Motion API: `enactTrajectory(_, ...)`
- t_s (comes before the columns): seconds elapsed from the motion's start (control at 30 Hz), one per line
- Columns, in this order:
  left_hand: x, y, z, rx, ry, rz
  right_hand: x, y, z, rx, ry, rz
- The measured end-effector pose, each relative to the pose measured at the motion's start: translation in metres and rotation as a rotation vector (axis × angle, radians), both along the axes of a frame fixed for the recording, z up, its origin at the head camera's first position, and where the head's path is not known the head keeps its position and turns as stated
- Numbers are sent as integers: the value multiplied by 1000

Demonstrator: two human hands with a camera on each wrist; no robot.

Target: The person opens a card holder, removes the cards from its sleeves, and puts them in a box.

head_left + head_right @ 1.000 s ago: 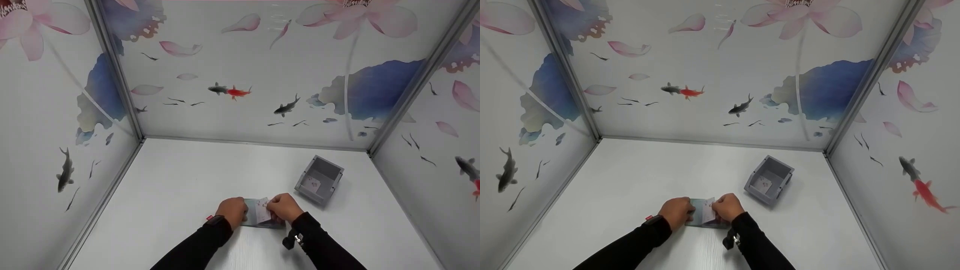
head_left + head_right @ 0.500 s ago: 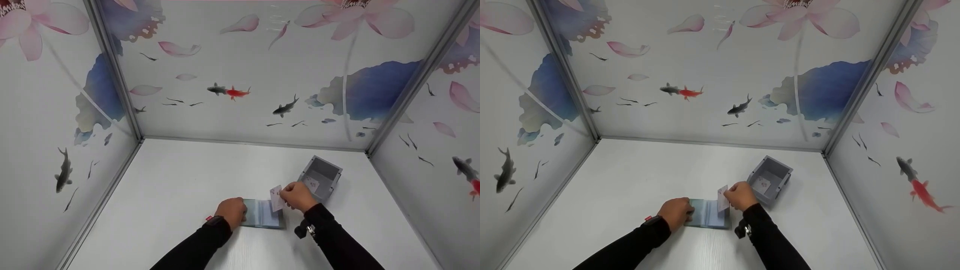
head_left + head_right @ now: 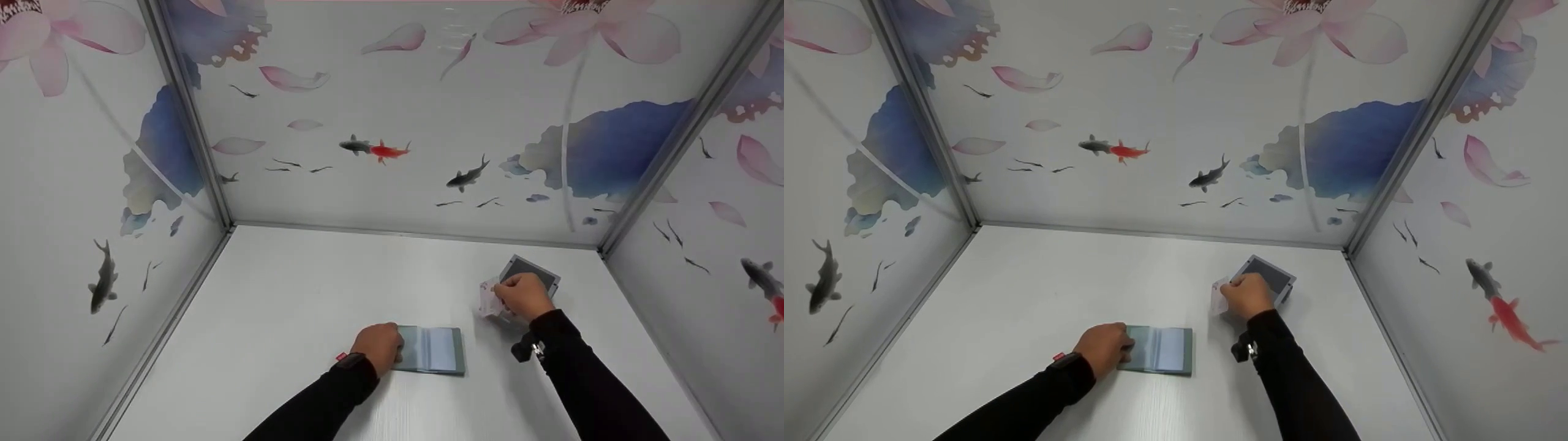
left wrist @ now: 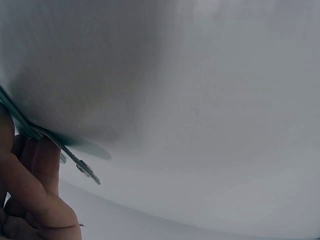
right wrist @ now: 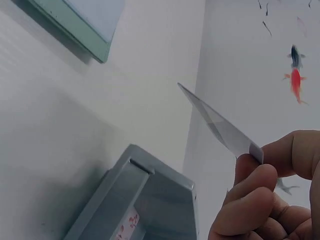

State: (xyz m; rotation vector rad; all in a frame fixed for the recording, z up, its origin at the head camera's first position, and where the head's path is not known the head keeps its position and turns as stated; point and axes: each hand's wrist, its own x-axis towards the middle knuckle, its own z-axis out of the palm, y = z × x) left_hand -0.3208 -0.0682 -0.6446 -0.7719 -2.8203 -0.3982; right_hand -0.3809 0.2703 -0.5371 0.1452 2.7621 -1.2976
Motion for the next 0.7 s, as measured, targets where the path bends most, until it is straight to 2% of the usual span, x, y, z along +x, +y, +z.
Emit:
enactTrajectory(0.17,-1,0,0,-16,0,1,-9,17,6,38,3,-33)
enactTrajectory(0.33,-2,-1,-3,-26,12,4,-18,34,7,28,13,-67)
enactTrajectory(0.5,-4,-1,-5,-31,20,7,-26,46,2,33,32,-99)
enactTrajectory(0.7,-5,0,-6,-32,20,10,-35,51,-6,109,53,-121)
